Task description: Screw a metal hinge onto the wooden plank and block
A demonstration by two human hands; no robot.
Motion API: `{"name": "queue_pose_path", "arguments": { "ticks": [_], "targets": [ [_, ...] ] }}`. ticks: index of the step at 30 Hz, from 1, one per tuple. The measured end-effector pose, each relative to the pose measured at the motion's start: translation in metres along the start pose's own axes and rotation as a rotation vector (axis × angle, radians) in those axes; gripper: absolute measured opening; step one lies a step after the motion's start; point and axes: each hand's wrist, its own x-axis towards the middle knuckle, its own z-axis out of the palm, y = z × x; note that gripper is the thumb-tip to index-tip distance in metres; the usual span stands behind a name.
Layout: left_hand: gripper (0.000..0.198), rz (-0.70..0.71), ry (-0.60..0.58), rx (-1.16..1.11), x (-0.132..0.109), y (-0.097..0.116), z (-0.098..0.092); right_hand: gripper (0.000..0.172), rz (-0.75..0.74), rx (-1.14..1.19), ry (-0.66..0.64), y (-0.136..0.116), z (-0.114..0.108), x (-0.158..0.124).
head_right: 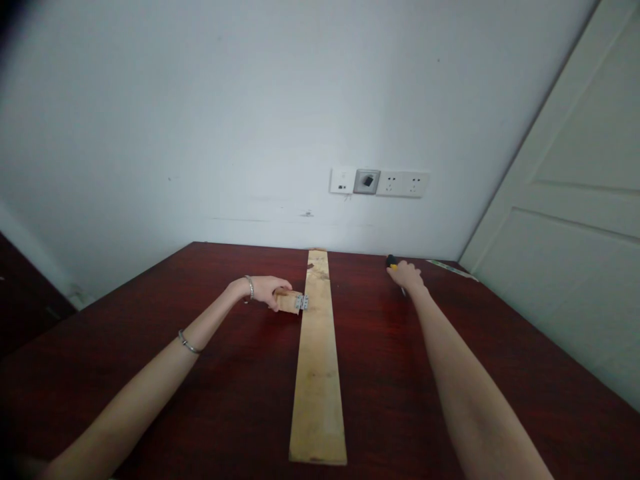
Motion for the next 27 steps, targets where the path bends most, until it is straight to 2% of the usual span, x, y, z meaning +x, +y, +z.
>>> {"name": "queue_pose_path", "arguments": {
  "ticks": [8,13,18,22,27],
  "targets": [
    [0.068,-0.020,0.004,0.009,-0.009,0.009,-0.004,0.065,0.170,0.044,0.031,-0.015,0.024,0.025],
    [0.066,-0.028,-0.005,-0.004,-0.010,0.010,-0.004,0.058,0.191,0.067,0.024,-0.013,0.030,0.035],
    [0.070,0.004,-0.006,0.003,-0.003,0.003,0.000,0.048,0.180,0.110,0.026,-0.009,0.032,0.039],
    [0.064,0.026,0.004,-0.004,-0.002,0.001,0.002,0.044,0.177,0.190,0.046,-0.007,0.029,0.036],
    [0.056,0.037,0.005,-0.010,0.000,0.001,0.004,0.040,0.188,0.362,0.172,-0.013,0.019,0.030]
  ]
}}
